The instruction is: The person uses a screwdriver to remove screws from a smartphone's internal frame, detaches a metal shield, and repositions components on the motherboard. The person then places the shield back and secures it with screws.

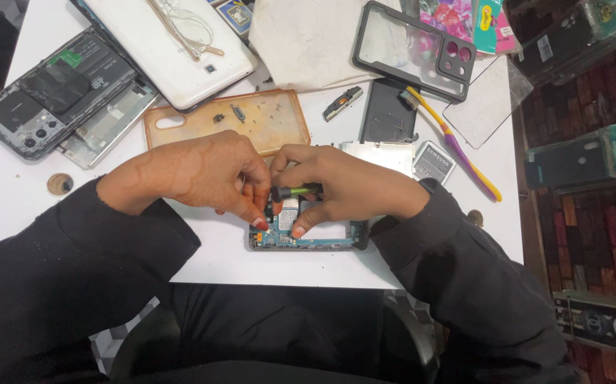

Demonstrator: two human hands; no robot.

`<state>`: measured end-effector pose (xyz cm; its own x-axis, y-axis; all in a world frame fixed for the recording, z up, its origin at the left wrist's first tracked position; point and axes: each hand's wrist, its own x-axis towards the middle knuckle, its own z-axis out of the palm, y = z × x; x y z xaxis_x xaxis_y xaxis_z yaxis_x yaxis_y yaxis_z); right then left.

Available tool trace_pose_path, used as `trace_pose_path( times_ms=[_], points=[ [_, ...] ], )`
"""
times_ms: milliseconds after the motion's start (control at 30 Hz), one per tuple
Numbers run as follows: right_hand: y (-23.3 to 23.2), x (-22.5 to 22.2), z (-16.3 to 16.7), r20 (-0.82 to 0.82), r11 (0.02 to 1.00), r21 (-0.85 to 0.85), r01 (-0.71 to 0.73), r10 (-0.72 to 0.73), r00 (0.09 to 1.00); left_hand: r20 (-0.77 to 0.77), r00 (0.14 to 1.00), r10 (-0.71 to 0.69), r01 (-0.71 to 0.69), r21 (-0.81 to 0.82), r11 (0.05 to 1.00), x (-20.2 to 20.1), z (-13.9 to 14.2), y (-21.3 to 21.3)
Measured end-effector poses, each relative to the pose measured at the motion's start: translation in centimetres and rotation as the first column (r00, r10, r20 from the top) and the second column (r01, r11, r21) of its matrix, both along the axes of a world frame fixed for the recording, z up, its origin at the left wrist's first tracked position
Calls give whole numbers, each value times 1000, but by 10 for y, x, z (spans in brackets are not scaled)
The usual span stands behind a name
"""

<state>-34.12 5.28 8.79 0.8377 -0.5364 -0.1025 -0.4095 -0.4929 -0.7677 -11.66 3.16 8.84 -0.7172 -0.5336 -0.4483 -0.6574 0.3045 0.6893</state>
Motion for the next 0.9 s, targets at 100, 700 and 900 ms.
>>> trace_pose_path(
  times_ms=[100,700,900],
  points=[
    [-1,4,-3,10,1000,-12,-9,9,1000,-9,1000,-6,6,-14,1000,6,-7,-2],
    [1,16,-15,40,1000,2,-6,6,999,-165,970,-177,165,-83,983,21,-17,-2],
    [1,16,-18,19,1000,-2,2,-2,1000,-37,986,-165,165,-8,986,21,-20,-1]
  ],
)
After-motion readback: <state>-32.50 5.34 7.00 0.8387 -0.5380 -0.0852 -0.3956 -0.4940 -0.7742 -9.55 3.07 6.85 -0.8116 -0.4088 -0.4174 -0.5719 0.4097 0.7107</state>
